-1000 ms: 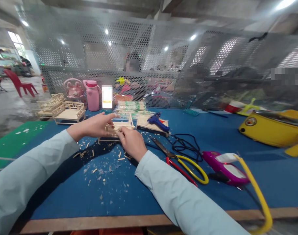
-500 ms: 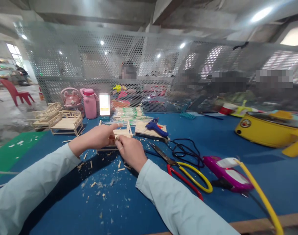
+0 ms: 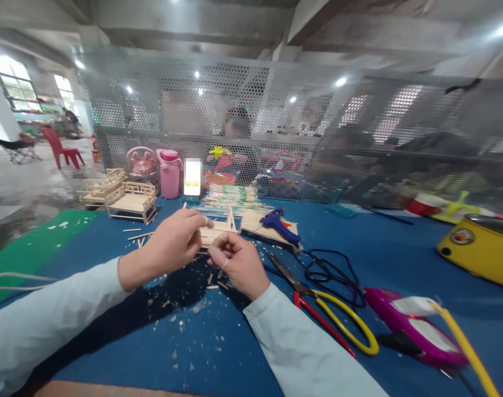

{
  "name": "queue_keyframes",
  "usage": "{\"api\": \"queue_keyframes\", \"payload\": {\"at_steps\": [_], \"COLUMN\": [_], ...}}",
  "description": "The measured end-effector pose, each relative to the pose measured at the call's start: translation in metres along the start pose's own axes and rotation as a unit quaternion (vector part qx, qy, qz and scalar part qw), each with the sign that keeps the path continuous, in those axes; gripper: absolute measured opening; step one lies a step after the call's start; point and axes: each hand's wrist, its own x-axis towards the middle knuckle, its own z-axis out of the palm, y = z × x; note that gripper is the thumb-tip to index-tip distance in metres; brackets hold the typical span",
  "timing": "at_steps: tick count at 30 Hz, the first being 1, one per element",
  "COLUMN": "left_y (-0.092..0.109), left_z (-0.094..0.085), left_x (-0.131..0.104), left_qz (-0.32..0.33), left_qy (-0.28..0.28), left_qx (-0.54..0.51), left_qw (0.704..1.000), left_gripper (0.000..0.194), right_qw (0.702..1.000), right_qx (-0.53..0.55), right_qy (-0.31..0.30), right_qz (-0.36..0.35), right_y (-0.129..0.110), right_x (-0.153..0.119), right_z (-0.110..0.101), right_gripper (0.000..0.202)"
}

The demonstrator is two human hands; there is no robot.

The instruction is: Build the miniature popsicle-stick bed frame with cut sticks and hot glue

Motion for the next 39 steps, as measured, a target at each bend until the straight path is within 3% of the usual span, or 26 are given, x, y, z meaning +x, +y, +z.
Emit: {"api": "queue_keyframes", "payload": {"at_steps": [3, 8, 14, 17, 21, 27, 30, 34, 35, 37, 39], "left_y": [0.004, -0.003, -0.006, -0.006, -0.005, -0.003, -0.004, -0.015, -0.019, -0.027, -0.034], "left_z": [0.007, 0.013, 0.009, 0.009, 0.012, 0.021, 0.017, -0.002, -0.007, -0.014, -0.015], "left_x": [-0.011, -0.014, -0.015, -0.016, -0.020, -0.026, -0.024, -0.011, -0.007, 0.001, 0.006], "left_qz": [-0.086, -0.122, -0.113, -0.100, -0.089, -0.113, -0.117, -0.119, -0.108, -0.078, -0.061], "left_qy": [0.000, -0.069, -0.086, -0.067, -0.040, -0.028, -0.035, 0.087, 0.093, 0.060, -0.014], "left_qx": [-0.073, -0.202, -0.151, -0.109, -0.088, -0.057, -0.057, -0.075, -0.082, -0.092, -0.092], "left_qw": [0.994, 0.969, 0.978, 0.987, 0.991, 0.992, 0.991, 0.986, 0.986, 0.991, 0.994], "left_gripper": [0.020, 0.019, 0.036, 0.035, 0.034, 0.032, 0.032, 0.030, 0.033, 0.047, 0.059], "right_qw": [1.000, 0.998, 0.998, 0.999, 0.996, 0.971, 0.951, 0.955, 0.956, 0.958, 0.959], "right_qx": [0.019, -0.033, -0.030, -0.001, -0.065, -0.221, -0.284, -0.262, -0.254, -0.245, -0.238], "right_qy": [-0.010, -0.011, 0.004, -0.011, -0.033, 0.015, 0.032, 0.088, 0.100, 0.112, 0.117], "right_qz": [-0.004, -0.050, -0.054, -0.039, -0.057, -0.088, -0.122, -0.112, -0.106, -0.101, -0.099], "right_y": [-0.001, 0.000, 0.007, 0.007, 0.006, 0.007, 0.009, 0.017, 0.019, 0.024, 0.028], "right_x": [-0.004, -0.007, -0.005, -0.005, -0.004, -0.004, -0.001, 0.006, 0.008, 0.012, 0.014], "right_z": [0.001, 0.003, 0.007, 0.007, 0.005, 0.003, 0.003, 0.003, 0.004, 0.006, 0.010], "right_gripper": [0.024, 0.015, 0.013, 0.019, 0.019, 0.024, 0.026, 0.025, 0.025, 0.026, 0.027]}}
